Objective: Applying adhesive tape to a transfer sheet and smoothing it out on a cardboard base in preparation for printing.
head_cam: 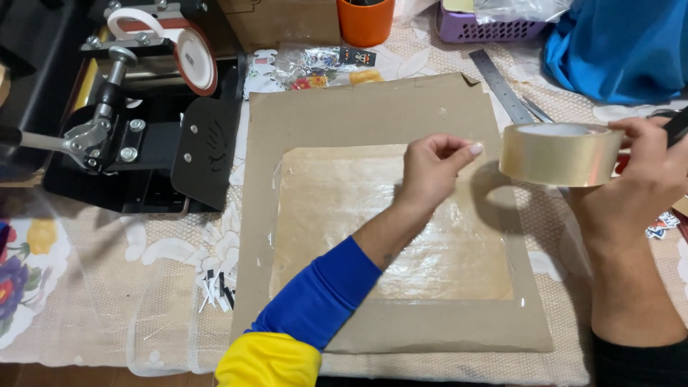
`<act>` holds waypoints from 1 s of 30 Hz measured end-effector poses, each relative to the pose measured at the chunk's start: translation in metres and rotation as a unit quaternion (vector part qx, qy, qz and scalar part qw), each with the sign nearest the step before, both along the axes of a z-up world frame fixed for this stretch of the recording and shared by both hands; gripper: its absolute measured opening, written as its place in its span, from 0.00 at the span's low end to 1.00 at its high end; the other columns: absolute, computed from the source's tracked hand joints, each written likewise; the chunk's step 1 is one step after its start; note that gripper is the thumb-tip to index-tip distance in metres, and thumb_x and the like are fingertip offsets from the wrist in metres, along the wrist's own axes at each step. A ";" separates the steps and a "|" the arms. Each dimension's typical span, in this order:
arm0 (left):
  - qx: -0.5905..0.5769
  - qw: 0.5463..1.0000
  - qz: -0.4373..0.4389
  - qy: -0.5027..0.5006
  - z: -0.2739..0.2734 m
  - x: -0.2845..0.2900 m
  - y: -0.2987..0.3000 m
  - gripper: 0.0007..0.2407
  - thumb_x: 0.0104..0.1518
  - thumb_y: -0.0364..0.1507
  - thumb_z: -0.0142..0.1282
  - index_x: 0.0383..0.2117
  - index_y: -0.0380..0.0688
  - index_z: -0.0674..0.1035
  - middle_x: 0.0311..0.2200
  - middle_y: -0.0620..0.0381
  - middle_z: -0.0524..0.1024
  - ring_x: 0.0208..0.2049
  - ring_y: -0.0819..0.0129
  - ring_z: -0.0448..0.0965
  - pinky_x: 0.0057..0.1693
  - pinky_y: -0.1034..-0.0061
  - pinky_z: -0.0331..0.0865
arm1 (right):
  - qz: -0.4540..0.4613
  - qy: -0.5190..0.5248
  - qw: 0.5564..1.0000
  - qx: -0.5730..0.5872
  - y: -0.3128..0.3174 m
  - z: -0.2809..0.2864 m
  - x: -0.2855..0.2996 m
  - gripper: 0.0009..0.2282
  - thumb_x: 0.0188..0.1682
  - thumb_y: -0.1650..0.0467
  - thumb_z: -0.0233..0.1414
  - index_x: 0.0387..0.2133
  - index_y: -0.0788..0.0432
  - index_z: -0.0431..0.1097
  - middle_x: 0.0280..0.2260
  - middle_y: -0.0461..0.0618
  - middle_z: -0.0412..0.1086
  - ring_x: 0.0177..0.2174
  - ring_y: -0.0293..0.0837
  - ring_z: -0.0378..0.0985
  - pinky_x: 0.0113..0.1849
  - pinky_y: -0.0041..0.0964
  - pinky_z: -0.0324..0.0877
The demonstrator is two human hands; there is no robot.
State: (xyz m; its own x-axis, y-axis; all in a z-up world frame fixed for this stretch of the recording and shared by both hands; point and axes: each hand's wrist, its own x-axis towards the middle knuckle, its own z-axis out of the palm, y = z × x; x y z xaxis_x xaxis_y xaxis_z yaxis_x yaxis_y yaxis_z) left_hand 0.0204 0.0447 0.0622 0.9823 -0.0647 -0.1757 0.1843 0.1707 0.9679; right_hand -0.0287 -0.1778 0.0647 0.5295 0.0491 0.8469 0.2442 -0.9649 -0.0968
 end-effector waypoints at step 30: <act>0.238 0.947 0.212 -0.043 -0.038 0.030 0.264 0.05 0.51 0.26 0.69 0.24 0.44 0.81 0.18 0.64 0.75 0.21 0.82 0.71 0.31 0.86 0.68 | -0.186 0.121 0.941 -0.256 -0.044 -0.011 0.060 0.22 0.37 0.74 0.62 0.48 0.51 0.75 0.51 0.52 0.63 0.30 0.54 0.76 0.23 0.44 0.68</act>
State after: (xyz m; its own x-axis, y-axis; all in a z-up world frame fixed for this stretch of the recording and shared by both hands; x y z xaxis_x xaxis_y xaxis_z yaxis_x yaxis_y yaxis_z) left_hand 0.0509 0.3088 0.0242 0.9141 0.4054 -0.0034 0.1131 -0.2470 0.9624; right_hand 0.0318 -0.2216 0.0538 0.7651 0.1917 0.6147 -0.0883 -0.9144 0.3950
